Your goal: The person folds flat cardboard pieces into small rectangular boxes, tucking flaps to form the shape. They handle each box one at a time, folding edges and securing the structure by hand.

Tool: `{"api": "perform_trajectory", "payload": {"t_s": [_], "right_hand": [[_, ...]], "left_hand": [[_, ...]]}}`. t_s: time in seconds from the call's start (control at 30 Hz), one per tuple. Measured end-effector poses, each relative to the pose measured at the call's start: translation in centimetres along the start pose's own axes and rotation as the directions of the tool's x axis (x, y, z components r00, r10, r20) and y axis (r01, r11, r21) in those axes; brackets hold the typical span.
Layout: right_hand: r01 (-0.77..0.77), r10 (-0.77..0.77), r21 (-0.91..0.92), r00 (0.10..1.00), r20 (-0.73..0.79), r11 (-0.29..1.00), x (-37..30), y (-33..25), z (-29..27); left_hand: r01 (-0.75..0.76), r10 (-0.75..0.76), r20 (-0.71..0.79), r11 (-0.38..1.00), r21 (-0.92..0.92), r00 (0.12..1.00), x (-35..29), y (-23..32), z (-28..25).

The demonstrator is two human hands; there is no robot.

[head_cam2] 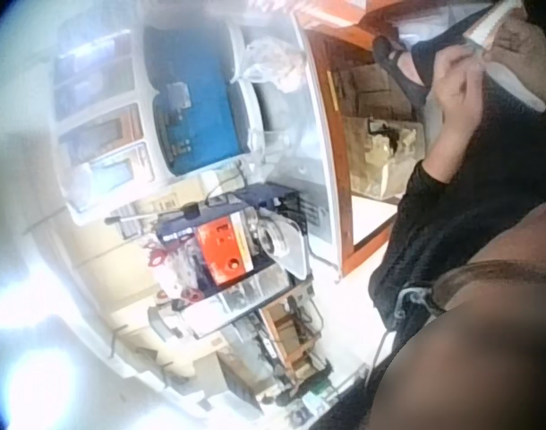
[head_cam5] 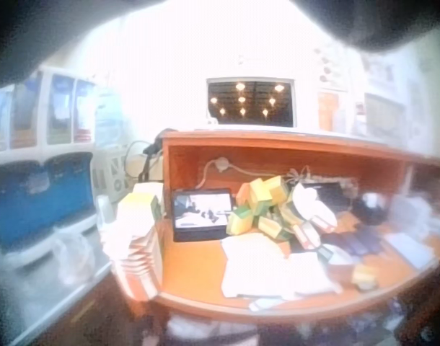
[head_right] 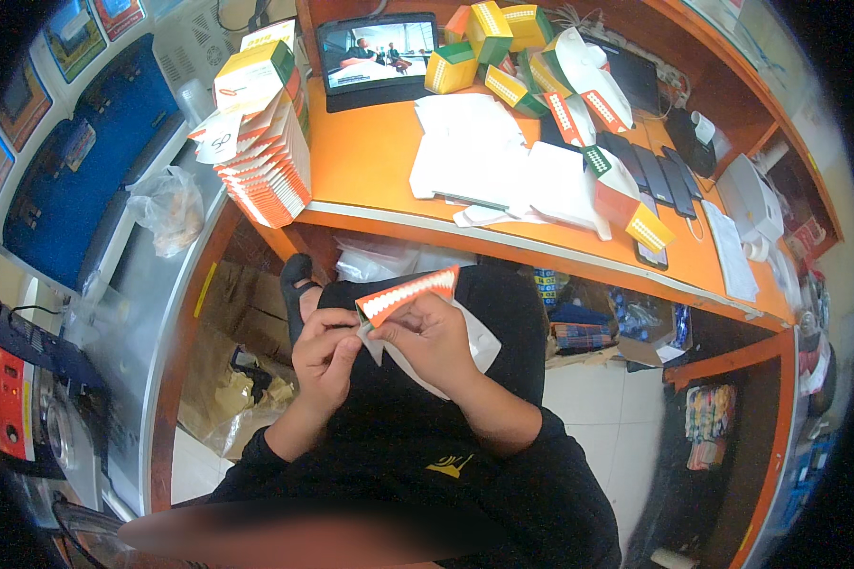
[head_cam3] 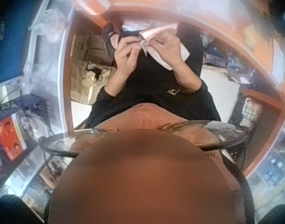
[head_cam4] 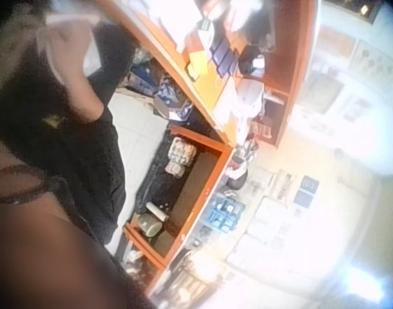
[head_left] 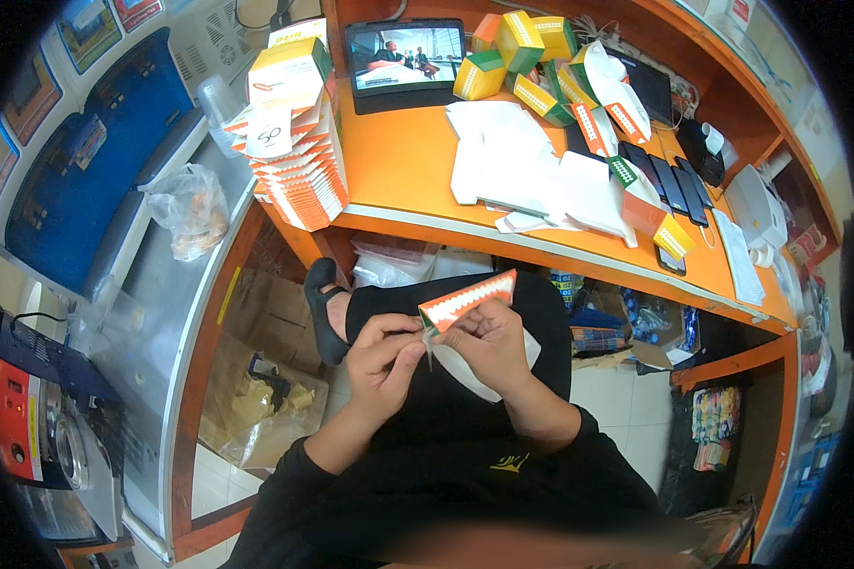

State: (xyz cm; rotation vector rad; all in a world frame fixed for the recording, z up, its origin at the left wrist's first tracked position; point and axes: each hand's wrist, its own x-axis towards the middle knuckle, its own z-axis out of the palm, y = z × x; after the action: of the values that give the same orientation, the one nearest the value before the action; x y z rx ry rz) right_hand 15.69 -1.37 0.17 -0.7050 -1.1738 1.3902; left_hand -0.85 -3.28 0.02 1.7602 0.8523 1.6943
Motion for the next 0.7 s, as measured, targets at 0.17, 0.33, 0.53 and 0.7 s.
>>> {"api": "perform_trajectory", "payload": {"t_s": [0.17, 0.33, 0.53, 0.7], "right_hand": [[0.128, -0.068, -0.231, 0.966, 0.251, 0.965, 0.1, 0.1, 0.1], [0.376, -0.303, -0.516, 0.927, 0.223, 0.770, -0.6, -2.1, 0.7], [0.450, -0.394, -0.580, 0.890, 0.228, 0.679, 1.3, -2.8, -0.7], [0.549, -0.397, -0.517, 0.835, 0.381, 0.657, 0.5, -0.3, -0.9]], "left_hand": [[0.331, -0.376, -0.013, 0.830, -0.450, 0.926, -1.0, -0.6, 0.8], [0.162, -0.190, -0.221, 0.977, -0.140, 0.957, -0.3, -1.3, -0.9], [0.173, -0.178, -0.017, 0.971, -0.164, 0.984, -0.6, -0.9, -1.1], [0.166, -0.166, 0.014, 0.986, 0.012, 0.986, -1.6, -0.9, -1.3]]}}
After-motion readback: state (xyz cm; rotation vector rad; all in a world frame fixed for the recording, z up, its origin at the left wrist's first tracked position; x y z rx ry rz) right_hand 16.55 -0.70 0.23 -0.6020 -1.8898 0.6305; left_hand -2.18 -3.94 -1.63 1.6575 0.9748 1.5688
